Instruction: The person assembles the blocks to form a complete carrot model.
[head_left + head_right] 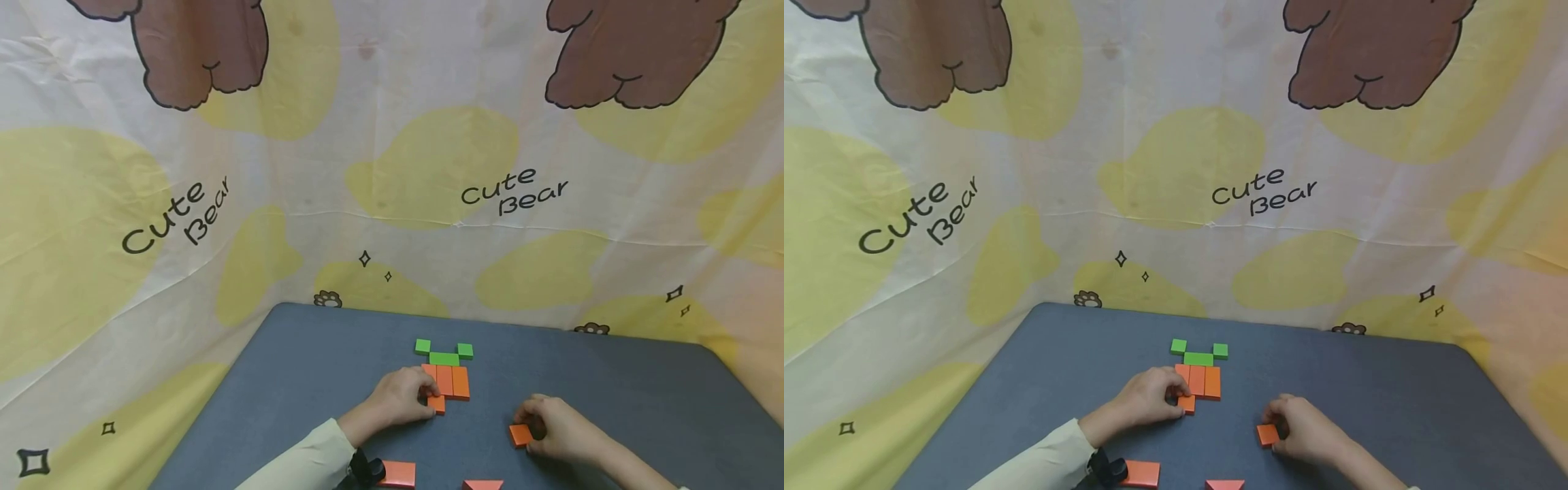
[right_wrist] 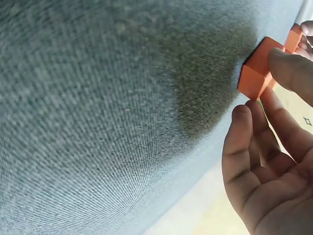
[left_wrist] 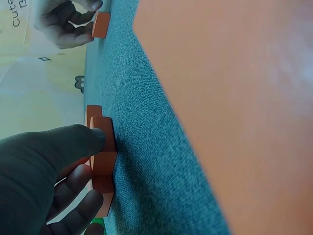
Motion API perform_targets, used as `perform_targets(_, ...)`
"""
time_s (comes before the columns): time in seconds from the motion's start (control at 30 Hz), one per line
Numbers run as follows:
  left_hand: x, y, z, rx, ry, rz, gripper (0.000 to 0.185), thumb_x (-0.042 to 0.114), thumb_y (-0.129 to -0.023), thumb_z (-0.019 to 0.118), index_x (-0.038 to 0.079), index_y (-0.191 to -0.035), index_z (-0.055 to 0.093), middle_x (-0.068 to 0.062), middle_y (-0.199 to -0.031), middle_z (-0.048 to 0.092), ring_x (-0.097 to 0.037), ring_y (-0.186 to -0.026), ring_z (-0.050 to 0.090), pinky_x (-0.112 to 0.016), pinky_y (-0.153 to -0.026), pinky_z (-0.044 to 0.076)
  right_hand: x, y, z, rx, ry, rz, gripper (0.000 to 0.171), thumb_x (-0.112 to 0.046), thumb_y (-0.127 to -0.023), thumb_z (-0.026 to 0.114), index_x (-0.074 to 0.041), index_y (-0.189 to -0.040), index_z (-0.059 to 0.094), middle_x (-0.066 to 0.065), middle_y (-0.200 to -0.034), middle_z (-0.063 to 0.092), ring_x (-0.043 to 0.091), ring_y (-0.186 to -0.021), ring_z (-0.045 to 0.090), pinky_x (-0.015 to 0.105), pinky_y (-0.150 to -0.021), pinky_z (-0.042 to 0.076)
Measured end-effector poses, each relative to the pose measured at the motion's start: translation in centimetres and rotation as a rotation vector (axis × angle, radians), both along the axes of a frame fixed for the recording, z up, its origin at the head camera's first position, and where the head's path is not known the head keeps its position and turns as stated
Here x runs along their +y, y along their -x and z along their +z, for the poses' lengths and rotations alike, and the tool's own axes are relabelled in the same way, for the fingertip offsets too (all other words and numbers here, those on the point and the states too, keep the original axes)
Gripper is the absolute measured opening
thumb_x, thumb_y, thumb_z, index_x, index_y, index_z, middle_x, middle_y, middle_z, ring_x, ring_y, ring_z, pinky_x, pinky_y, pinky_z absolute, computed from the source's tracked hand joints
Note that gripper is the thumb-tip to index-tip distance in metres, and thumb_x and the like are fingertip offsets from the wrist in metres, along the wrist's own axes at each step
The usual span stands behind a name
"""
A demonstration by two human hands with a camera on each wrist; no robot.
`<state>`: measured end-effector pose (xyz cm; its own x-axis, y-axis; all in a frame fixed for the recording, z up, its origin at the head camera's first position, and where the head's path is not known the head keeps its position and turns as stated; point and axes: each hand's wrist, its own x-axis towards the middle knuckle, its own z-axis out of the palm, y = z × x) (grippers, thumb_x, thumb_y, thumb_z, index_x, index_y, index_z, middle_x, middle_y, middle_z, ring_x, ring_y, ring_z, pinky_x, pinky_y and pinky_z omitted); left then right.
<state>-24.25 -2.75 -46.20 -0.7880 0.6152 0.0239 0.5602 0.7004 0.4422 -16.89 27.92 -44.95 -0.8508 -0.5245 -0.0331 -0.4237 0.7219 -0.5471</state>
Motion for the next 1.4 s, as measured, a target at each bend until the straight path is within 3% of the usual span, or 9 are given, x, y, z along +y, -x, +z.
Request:
perform_targets(0.33,-0.1,0.1,0.1,-0.006,0.000,0.005,0.018,0.027,-0.077,0.079,0.029,-0.093,0.072,0.017,-0.086,0.062,0.003,-0.075,0.054,-0.019,-0.067,0.046,-0.9,0.7,-0.2,0.043,-0.014,-0.015,0.023,-0.021,-0.072,0.082,-0.022,-0.089,0.067,-0.013,-0.081,0.054,-0.002,-0.068,0.045,0.019,-0.057,0.040)
perform_targets(0.5,-0.1,0.2,0.0,-0.005,0.005,0.003,0.017,0.029,-0.077,0.079,0.030,-0.092,0.071,0.017,-0.085,0.061,0.004,-0.075,0.053,-0.018,-0.066,0.046,-2.9,1.6,0.5,0.105,-0.038,-0.025,0.023,-0.027,-0.073,0.082,-0.024,-0.089,0.067,-0.013,-0.080,0.054,0.000,-0.068,0.045,0.020,-0.057,0.039)
perform_targets(0.77,-0.1,0.3,-0.2,0.014,-0.004,0.002,0.018,0.029,-0.075,0.080,0.029,-0.091,0.071,0.017,-0.084,0.061,0.005,-0.073,0.052,-0.018,-0.065,0.045,-6.7,3.6,0.7,0.216,-0.062,-0.062,0.024,-0.024,-0.072,0.083,-0.021,-0.091,0.070,-0.012,-0.083,0.058,0.002,-0.069,0.049,0.021,-0.058,0.042)
perform_targets(1.0,0.1,0.3,-0.1,0.026,-0.033,-0.004,0.018,0.025,-0.074,0.081,0.026,-0.089,0.072,0.015,-0.082,0.059,0.004,-0.070,0.049,-0.017,-0.062,0.043,-8.5,4.5,0.1,0.212,-0.081,-0.060,0.023,-0.022,-0.071,0.083,-0.017,-0.090,0.070,-0.009,-0.082,0.060,0.001,-0.068,0.049,0.022,-0.058,0.042)
perform_targets(1.4,-0.1,0.1,0.0,0.023,-0.033,-0.011,0.019,0.025,-0.074,0.081,0.024,-0.090,0.072,0.014,-0.082,0.060,0.004,-0.070,0.050,-0.017,-0.062,0.043,-10.0,4.4,-0.5,0.225,-0.125,-0.106,0.023,-0.020,-0.068,0.082,-0.015,-0.087,0.070,-0.010,-0.076,0.052,0.003,-0.063,0.043,0.021,-0.055,0.038)
